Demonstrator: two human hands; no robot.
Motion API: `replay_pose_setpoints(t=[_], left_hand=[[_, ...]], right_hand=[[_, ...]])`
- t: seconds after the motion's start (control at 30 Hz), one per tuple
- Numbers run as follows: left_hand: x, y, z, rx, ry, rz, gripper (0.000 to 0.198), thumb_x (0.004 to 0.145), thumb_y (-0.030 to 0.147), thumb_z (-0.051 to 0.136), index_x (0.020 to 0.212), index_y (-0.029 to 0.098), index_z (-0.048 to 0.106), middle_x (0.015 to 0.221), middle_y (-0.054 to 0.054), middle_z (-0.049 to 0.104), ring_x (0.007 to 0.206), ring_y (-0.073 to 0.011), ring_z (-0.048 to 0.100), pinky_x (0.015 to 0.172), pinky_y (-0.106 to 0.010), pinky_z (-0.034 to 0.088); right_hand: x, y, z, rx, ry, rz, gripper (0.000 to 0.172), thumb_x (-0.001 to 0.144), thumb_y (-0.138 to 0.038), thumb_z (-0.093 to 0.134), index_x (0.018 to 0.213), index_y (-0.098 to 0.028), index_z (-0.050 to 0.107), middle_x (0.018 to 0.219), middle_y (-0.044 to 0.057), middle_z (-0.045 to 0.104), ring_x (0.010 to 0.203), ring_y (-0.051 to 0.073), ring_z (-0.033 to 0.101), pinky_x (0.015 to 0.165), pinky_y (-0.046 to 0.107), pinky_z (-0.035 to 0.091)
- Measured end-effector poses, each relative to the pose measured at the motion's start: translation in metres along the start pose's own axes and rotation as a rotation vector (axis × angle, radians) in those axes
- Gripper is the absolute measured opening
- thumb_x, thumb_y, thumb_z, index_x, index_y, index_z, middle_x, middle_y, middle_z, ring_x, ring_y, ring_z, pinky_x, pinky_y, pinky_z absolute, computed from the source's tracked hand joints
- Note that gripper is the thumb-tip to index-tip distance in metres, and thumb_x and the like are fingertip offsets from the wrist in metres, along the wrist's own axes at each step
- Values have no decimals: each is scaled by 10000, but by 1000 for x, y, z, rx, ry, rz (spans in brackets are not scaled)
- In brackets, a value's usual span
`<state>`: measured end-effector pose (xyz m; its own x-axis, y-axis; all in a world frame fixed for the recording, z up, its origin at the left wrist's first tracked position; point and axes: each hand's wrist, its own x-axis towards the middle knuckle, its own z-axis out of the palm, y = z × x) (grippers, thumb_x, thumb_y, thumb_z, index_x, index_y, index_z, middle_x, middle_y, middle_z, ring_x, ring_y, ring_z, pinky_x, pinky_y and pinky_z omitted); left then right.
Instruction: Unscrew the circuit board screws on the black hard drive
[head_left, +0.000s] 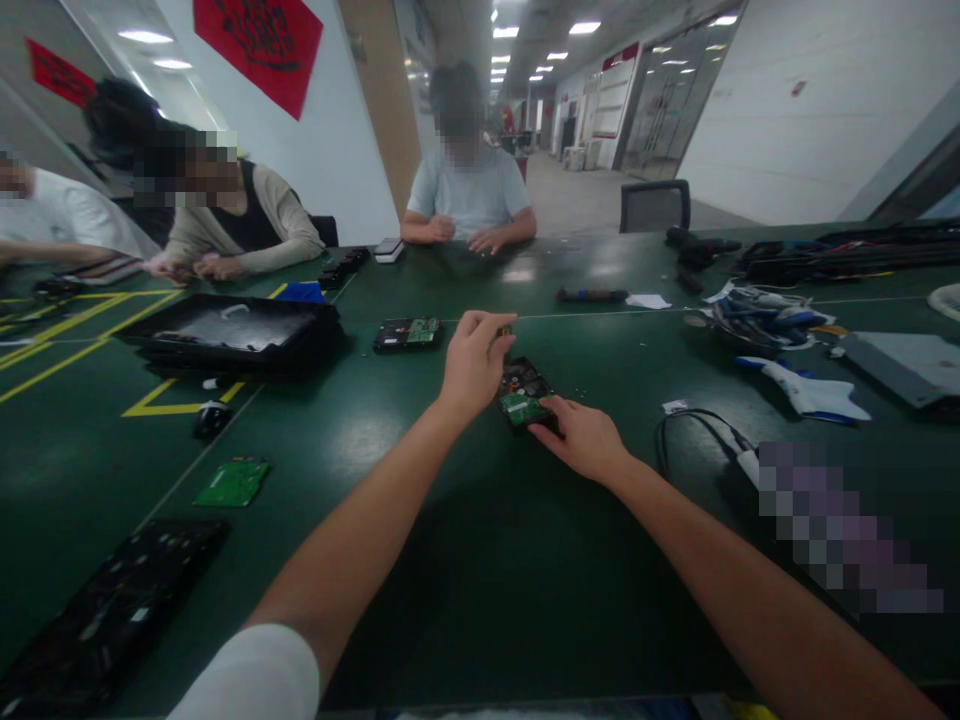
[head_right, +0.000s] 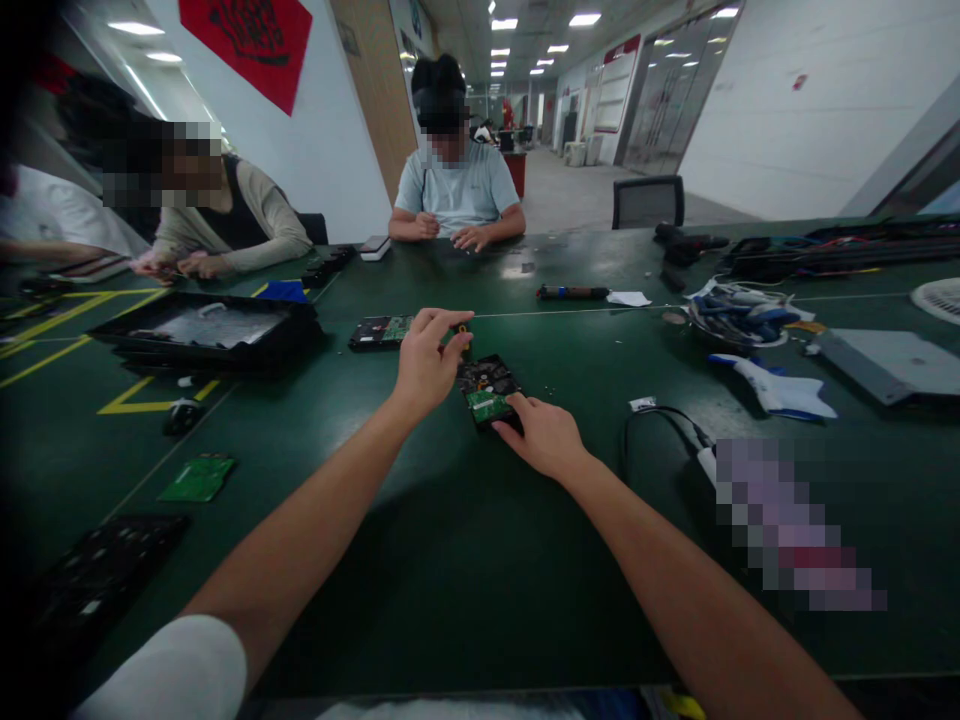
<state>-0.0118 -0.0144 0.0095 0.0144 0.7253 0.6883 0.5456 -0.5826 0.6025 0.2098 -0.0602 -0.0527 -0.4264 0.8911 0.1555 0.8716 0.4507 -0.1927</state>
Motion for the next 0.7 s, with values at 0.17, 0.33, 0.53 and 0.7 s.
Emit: replay_pose_setpoints(t=[0.17,0.33,0.53,0.7], left_hand=[[-1,0,1,36,-97,-98,376,1033,182,582,1391,284,636,1549,-95,638,1373,-309,644,1178,-507,480],[-4,-5,6,-50,-87,-130,487,926,326,812,1331,262,548,1486,-142,680,1319,-325,696,1145,-515,515],[-5,1,7,-265,-83,-155,407,903,212,803,1248,268,594,1271,-96,758,1188,-250,755,1108,-428,539],[-1,4,0,-182,-176,-7,330,989,217,679,1312,265,640,1375,-101,717,1239,-244,710,1145,-424,501]], right_hand=[[0,-1,-1,19,0,8,449,1108,-552,481,1397,-229,598,1203,106,772,969,255,735,725,337,468],[0,-1,-2,21,-10,0,442,1103,-548,491,1386,-227,600,1207,108,771,966,258,735,723,339,469],[0,-1,-2,10,-8,6,443,1102,-554,492,1387,-232,598,1195,107,773,980,260,736,729,340,472],[0,0,-1,2,-5,0,452,1107,-557,474,1386,-224,601,1171,106,777,963,261,737,725,338,465]])
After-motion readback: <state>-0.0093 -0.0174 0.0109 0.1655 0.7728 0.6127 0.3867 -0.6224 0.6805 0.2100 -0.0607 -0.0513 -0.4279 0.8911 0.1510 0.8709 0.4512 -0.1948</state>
